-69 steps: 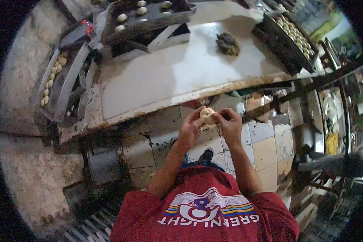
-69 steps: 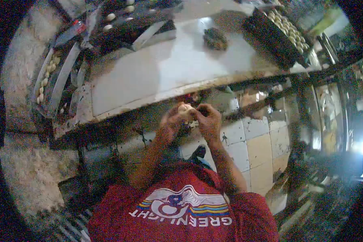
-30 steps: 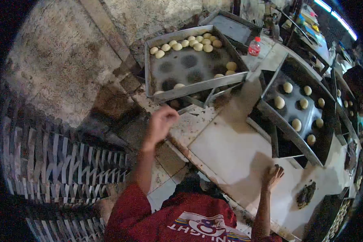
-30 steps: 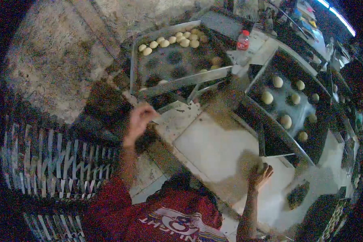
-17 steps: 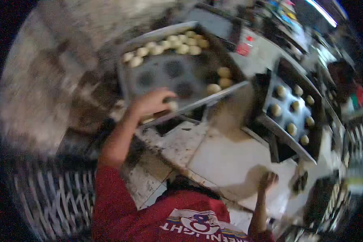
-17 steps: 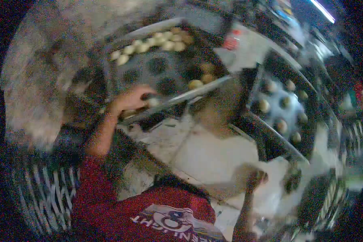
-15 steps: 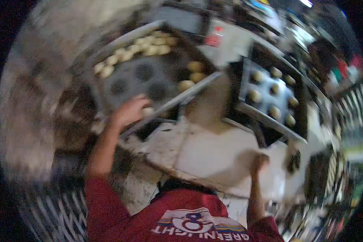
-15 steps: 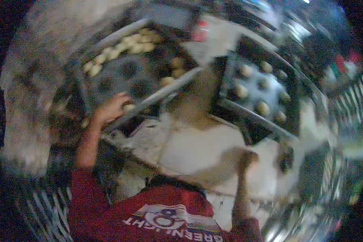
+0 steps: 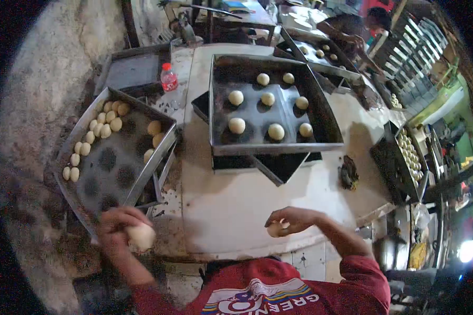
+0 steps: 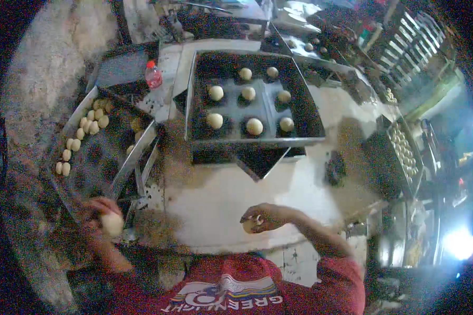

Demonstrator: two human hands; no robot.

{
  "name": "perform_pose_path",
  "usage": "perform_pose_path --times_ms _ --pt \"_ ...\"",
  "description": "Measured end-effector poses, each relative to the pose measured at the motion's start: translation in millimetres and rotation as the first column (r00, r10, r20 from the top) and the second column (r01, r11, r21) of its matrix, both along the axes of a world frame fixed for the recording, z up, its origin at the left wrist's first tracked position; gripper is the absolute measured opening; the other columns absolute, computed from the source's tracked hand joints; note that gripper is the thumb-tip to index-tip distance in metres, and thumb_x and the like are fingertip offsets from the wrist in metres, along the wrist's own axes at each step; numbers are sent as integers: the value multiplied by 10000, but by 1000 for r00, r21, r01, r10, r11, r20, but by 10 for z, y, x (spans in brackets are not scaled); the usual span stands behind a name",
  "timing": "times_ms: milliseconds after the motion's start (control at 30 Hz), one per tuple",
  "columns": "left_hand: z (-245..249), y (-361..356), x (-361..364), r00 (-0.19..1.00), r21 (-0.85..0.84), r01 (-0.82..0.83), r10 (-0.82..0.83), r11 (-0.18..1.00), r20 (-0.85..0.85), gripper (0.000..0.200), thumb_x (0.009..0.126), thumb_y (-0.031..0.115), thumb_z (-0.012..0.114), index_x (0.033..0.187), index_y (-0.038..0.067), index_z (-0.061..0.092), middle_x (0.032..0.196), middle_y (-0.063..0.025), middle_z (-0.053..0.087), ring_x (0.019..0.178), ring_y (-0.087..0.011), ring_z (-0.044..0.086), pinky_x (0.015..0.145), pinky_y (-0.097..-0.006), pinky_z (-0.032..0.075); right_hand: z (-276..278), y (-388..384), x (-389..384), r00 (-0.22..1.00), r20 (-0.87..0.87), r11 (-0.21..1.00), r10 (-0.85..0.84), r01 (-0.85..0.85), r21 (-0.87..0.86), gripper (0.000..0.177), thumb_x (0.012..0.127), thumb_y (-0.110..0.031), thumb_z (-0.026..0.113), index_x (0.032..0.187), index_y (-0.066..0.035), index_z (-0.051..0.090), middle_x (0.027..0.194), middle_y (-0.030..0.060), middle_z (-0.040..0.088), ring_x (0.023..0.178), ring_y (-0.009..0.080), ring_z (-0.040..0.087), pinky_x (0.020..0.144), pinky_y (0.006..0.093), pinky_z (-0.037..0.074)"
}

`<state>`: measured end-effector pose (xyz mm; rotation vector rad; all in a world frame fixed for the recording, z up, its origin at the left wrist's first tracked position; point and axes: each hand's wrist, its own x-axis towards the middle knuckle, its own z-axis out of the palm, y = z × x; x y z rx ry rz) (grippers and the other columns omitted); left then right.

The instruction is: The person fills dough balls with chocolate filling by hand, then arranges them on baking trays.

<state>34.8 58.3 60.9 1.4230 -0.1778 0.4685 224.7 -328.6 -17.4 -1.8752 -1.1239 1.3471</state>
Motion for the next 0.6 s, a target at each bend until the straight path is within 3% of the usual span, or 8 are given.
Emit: perform_pose_path --times_ms 67,167,200,300,433,467,533,600 --pt "-437 -382 83 971 -18 -114 107 993 -216 310 743 310 581 851 20 577 823 -147 605 777 -246 595 659 -317 505 530 71 594 974 -227 997 8 9 73 448 712 -61 656 1134 -68 505 1077 79 548 996 172 516 829 314 453" --pt "-1323 -1248 497 940 146 -212 242 966 -240 374 728 255 588 1036 47 544 962 -167 574 801 -248 585 682 -318 507 1183 431 1567 984 145 802 -104 -3 598 410 712 -104 658 1093 -27 525 1022 81 574 920 181 553 814 317 451" --pt "-1642 -1419 438 913 -242 -78 -28 967 -407 396 750 236 565 1099 59 509 1020 -173 549 849 -254 571 702 -320 506 1190 742 2060 850 510 884 -131 -132 448 404 683 -115 677 1053 -28 542 919 108 613 865 185 580 771 314 470" --pt "-2077 -1966 283 856 -996 -11 -514 93 -58 442 799 208 512 1215 81 434 1122 -178 499 942 -262 539 743 -318 502 1071 1564 2997 477 789 889 -388 -32 457 393 690 -109 562 1071 -16 539 901 194 603 840 286 597 742 375 468" --pt "-1899 -2584 -172 903 -892 -302 -200 336 -381 481 795 210 553 1206 5 408 1121 -168 498 961 -245 527 776 -345 496 226 2488 3938 532 716 787 -453 -139 601 400 672 -130 575 1059 -29 560 895 164 622 828 327 599 736 376 477" --pt "-1950 -2665 -301 828 -578 -407 18 707 -560 484 783 185 583 1194 -4 413 1128 -165 492 973 -252 524 766 -353 501 129 2628 3958 228 974 962 5 -266 57 422 704 -185 568 1102 -50 533 999 163 586 911 338 564 792 420 449" --pt "-1936 -2666 -379 731 -113 -460 304 881 -611 488 770 160 614 1182 -12 419 1135 -162 487 984 -259 520 755 -360 506 -103 2774 3976 -122 865 844 487 -190 -502 447 736 -240 560 1146 -70 505 1103 163 550 994 350 529 848 464 421" --pt "-1826 -2631 -413 676 61 -407 346 911 -650 487 748 118 644 1168 -8 434 1121 -151 501 981 -251 526 759 -353 501 -375 2744 3987 275 938 975 -211 124 183 502 805 -366 493 1235 -120 407 1271 147 392 1173 344 366 920 604 282"
